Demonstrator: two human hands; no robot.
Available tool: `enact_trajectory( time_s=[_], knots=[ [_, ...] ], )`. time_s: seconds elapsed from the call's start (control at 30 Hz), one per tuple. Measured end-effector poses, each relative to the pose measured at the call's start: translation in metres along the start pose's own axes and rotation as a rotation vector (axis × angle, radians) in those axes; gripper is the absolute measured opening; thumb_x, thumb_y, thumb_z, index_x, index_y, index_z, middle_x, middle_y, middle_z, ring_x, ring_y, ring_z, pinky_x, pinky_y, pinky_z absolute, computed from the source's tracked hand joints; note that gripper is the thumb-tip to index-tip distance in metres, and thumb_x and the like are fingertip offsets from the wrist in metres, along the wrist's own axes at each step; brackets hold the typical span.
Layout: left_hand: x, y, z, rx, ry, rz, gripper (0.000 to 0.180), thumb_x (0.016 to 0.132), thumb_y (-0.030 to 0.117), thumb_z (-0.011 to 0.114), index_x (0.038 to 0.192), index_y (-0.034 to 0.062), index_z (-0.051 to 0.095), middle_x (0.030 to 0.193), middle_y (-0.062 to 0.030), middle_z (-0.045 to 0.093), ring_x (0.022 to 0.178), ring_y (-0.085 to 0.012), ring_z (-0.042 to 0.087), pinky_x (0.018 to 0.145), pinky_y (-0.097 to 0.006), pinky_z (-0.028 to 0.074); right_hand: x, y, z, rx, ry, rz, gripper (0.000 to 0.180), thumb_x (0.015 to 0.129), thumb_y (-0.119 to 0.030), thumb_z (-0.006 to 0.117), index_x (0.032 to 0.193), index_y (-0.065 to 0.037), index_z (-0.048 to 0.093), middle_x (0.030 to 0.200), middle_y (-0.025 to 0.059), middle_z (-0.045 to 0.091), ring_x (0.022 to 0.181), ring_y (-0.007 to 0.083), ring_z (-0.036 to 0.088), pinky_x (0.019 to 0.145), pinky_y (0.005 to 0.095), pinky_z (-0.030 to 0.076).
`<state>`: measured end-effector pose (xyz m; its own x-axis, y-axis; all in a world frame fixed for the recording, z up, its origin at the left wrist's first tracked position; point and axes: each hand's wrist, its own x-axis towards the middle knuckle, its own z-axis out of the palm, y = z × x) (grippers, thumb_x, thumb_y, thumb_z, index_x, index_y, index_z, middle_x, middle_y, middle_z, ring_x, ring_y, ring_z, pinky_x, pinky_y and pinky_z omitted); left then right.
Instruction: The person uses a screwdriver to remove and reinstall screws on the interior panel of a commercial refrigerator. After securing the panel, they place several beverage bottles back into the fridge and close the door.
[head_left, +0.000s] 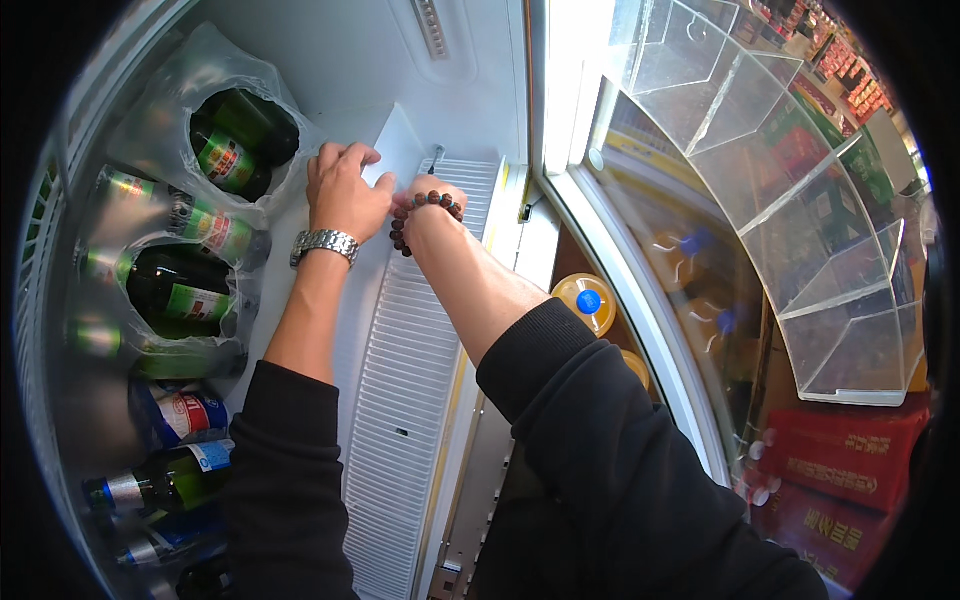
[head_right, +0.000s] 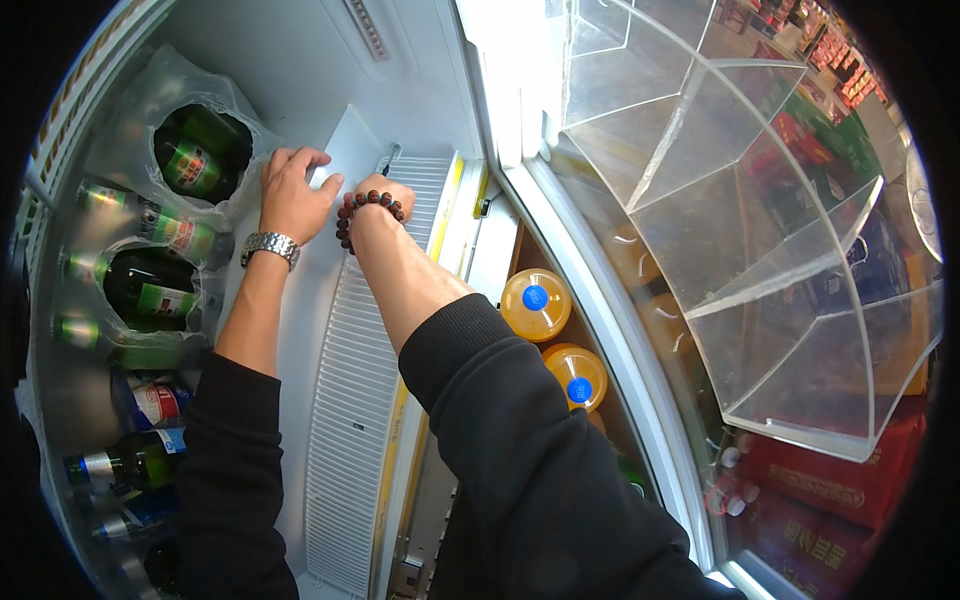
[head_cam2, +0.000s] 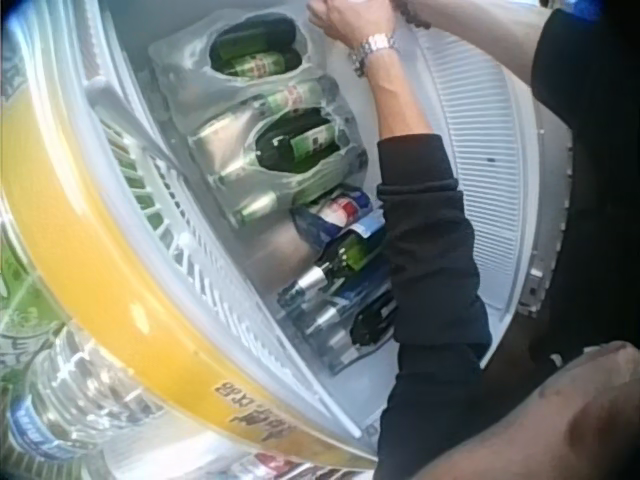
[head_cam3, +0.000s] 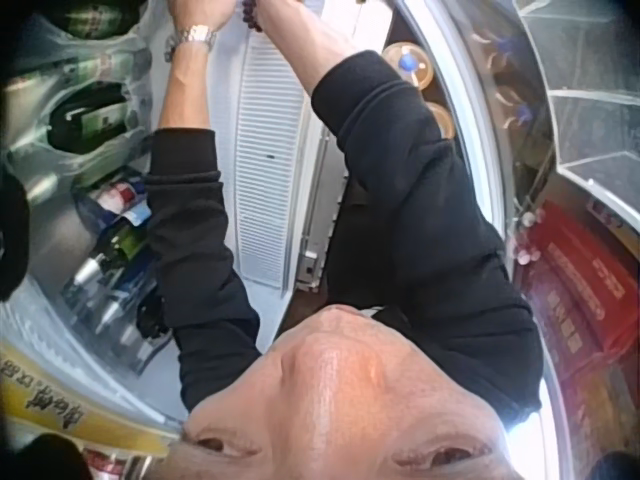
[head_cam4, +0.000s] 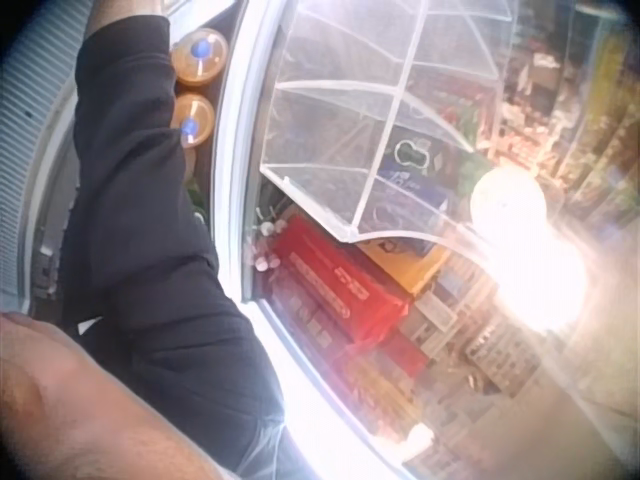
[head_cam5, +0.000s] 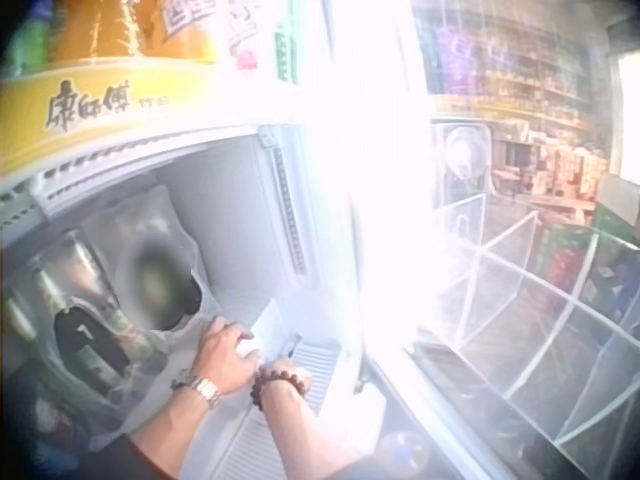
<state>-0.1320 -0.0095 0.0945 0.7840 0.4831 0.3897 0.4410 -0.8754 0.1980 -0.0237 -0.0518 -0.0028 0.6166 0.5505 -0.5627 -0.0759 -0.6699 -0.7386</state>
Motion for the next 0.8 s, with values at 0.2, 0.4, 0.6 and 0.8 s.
enact_trajectory(
  time_s=[0.2,0.4,0.6,0.8],
  knots=[
    [-0.007,0.004,0.010,0.052,0.010,-0.069,0.033,0.080,0.023,0.078,0.111,0.0170,0.069,0.126,-0.0109,0.056,0.119,-0.0369,0.050,0.107,-0.046,0.042,-0.012,0.004,0.006,-0.035,0.078,-0.047,0.010,0.096,-0.020,0.062,0.100,-0.017,0.071,0.080,0.0000,0.067,0.062,0.0125,0.058,0.055,0.0299,0.048],
    [-0.006,0.006,0.009,0.041,0.020,-0.085,0.033,0.078,0.022,0.077,0.109,0.0165,0.069,0.126,-0.0114,0.056,0.119,-0.0371,0.048,0.107,-0.046,0.042,0.005,-0.003,-0.005,-1.019,-0.134,-0.284,0.030,0.090,-0.046,0.059,0.068,-0.032,0.045,0.069,-0.0064,0.043,0.059,0.0144,0.042,0.052,0.0290,0.040],
    [-0.006,0.007,0.009,0.006,0.036,-0.095,0.031,0.075,0.019,0.073,0.106,0.0157,0.071,0.125,-0.0116,0.056,0.118,-0.0375,0.049,0.107,-0.046,0.041,-0.005,-0.017,-0.013,-1.033,-0.083,-0.219,0.036,0.088,-0.046,0.065,0.063,-0.032,0.044,0.066,-0.0100,0.046,0.056,0.0125,0.043,0.050,0.0276,0.039],
    [-0.008,0.007,0.011,-0.015,0.070,-0.077,0.027,0.075,0.020,0.071,0.102,0.0144,0.073,0.123,-0.0121,0.057,0.116,-0.0378,0.049,0.107,-0.046,0.041,-0.041,-0.019,-0.025,-0.679,0.022,-0.045,0.017,0.091,-0.036,0.075,0.087,-0.019,0.075,0.090,-0.0024,0.073,0.078,0.0119,0.069,0.065,0.0254,0.056]
  ],
)
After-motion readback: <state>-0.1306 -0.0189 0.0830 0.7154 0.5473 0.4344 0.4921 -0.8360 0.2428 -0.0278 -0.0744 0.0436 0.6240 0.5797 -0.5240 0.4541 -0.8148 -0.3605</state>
